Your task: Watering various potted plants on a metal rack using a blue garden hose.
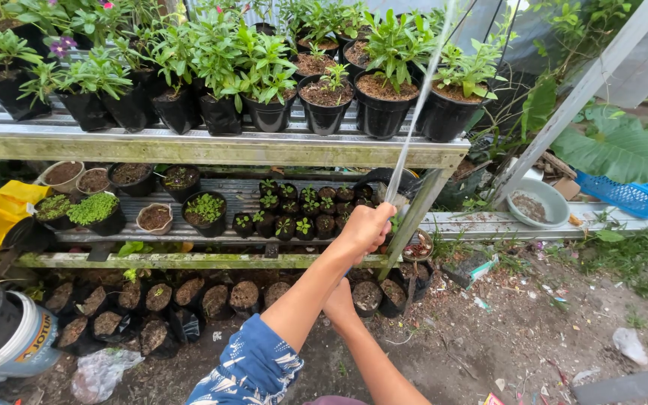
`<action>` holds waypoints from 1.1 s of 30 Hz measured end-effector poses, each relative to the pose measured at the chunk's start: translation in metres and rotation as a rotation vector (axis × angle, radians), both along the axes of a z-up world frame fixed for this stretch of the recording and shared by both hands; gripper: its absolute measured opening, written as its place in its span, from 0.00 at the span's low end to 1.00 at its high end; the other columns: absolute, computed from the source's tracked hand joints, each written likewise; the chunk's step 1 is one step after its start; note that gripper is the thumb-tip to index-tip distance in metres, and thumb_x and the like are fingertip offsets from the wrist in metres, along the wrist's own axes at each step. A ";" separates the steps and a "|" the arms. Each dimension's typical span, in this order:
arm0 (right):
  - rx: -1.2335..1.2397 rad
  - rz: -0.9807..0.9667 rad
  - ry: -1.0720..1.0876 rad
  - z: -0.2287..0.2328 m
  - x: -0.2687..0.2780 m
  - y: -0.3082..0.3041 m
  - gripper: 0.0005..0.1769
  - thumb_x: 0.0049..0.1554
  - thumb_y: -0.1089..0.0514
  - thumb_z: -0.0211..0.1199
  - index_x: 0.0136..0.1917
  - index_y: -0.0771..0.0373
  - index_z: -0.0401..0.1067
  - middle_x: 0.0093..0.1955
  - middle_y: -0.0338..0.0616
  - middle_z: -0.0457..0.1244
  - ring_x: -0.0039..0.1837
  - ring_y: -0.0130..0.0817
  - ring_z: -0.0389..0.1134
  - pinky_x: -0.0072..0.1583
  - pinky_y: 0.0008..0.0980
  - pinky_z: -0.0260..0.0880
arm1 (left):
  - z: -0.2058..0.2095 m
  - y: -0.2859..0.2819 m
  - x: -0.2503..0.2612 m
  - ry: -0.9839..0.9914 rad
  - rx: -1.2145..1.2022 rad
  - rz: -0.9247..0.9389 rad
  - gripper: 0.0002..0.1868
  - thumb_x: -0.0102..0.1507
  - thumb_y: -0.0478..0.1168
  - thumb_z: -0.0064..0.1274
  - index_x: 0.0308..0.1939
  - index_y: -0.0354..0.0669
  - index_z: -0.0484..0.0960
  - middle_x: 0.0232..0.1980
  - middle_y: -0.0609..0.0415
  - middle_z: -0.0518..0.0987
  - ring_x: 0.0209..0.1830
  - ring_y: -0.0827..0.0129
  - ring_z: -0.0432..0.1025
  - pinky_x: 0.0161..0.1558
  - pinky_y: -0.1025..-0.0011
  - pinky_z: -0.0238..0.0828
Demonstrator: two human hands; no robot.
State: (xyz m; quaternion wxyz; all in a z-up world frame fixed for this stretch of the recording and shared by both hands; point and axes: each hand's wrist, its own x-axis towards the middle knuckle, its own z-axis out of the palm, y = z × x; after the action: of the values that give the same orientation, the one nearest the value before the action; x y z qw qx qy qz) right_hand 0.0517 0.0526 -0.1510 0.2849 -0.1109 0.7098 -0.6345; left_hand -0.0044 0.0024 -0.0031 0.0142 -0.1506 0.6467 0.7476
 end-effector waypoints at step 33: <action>0.011 0.032 0.083 0.003 -0.007 0.003 0.12 0.55 0.56 0.66 0.43 0.68 0.70 0.38 0.42 0.65 0.41 0.31 0.64 0.45 0.39 0.66 | 0.000 0.005 -0.006 0.062 0.000 -0.006 0.22 0.60 0.52 0.49 0.18 0.43 0.67 0.14 0.62 0.59 0.11 0.77 0.49 0.16 0.70 0.40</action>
State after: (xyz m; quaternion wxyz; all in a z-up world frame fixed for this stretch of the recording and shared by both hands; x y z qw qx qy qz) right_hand 0.0452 0.0556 -0.1482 0.2659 -0.1469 0.7225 -0.6211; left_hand -0.0100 0.0078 -0.0035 -0.0035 -0.1254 0.6472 0.7520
